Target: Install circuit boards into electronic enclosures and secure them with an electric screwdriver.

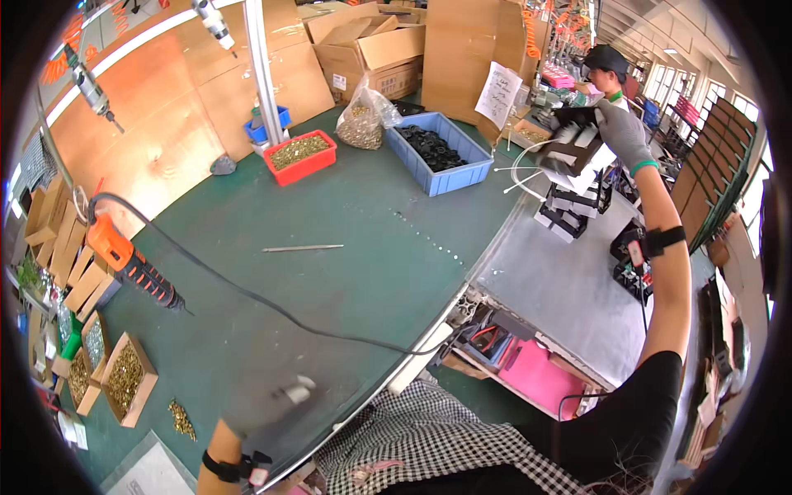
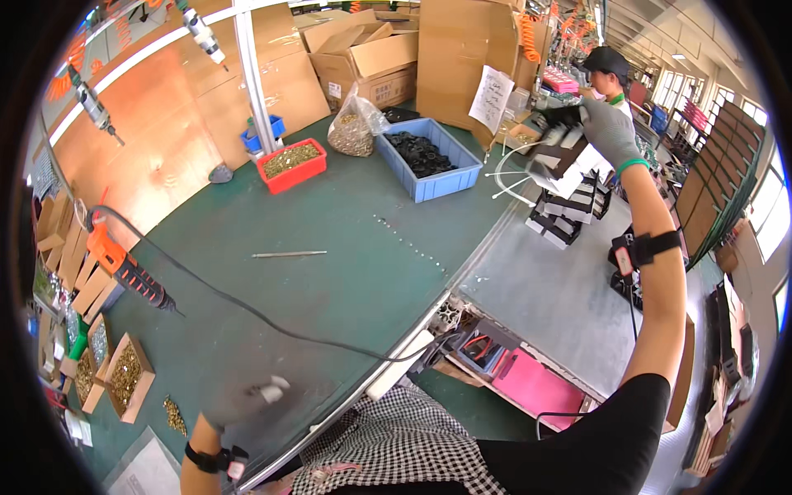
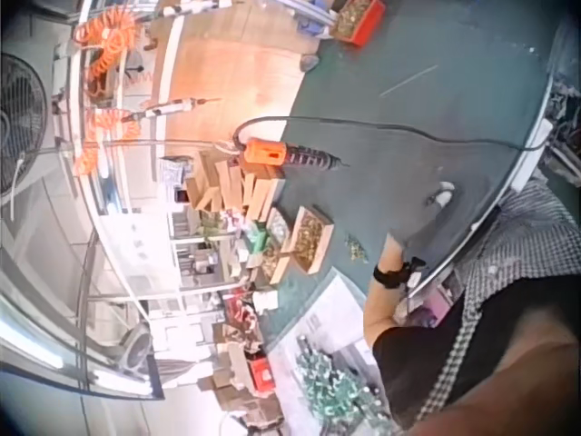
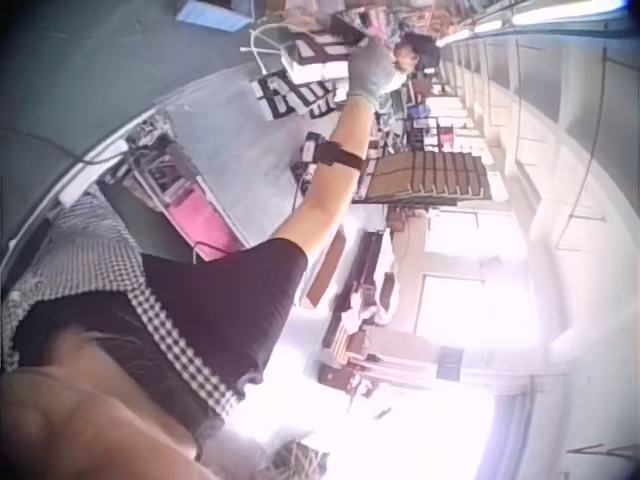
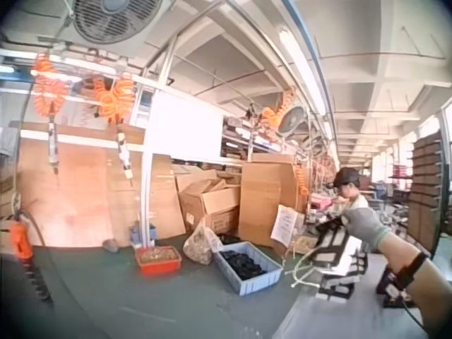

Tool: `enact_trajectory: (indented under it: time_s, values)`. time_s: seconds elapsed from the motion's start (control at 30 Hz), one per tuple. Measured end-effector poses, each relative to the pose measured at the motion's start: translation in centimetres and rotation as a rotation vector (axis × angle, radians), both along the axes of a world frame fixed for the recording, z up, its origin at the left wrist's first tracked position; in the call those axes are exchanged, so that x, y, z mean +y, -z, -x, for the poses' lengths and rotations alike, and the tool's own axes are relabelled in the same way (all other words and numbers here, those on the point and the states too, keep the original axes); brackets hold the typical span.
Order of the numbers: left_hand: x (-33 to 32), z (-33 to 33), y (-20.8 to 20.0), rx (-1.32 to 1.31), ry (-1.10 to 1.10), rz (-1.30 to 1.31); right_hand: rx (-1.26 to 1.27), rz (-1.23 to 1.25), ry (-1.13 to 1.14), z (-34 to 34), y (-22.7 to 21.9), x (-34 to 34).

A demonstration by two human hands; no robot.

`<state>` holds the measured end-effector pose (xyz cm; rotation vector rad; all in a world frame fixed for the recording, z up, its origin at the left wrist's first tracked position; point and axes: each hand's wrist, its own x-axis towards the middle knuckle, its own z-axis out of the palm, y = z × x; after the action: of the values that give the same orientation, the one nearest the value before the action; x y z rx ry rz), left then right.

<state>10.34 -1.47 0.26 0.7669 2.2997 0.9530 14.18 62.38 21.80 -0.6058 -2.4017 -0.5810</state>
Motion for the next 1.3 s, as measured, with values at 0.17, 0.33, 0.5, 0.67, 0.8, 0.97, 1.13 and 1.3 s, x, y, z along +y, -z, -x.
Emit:
enact_trajectory:
  time_s: [0.17, 0.33, 0.5, 0.67, 0.8, 0.97, 1.13, 1.3]
  values:
    - [0.4, 6.3, 1.0, 0.737, -0.19, -0.04, -0.13, 0.275, -0.803, 4.9, 0.5, -9.4]
    - [8.5, 7.9, -2.6, 1.058, -0.158, -0.285, -0.469, 0.36, -1.372, 12.7, 7.5, -23.4]
    - [10.0, 8.2, -4.3, 0.864, -0.115, 0.1, -0.491, 0.467, -1.543, 15.4, 13.3, -30.0]
    - [3.4, 8.0, 0.0, 0.756, -0.44, -0.15, -0.097, 0.403, -1.108, 13.2, 13.0, -21.6]
    - [-2.6, 5.4, 0.3, 0.451, -0.553, -0.043, 0.045, 0.363, -0.303, 8.8, 13.6, -4.9]
    - [-11.0, 2.2, 3.7, 0.326, -0.622, -0.101, 0.365, 0.407, 0.508, -0.2, 15.7, 7.1]
    - [-13.9, -0.9, 0.9, 0.255, -0.732, 0.146, 0.242, 0.656, 0.606, -2.7, 18.5, 12.6]
    - [-13.6, -1.9, 1.6, 0.253, -0.877, -0.182, 0.349, 0.341, 0.118, -3.5, 12.5, 10.7]
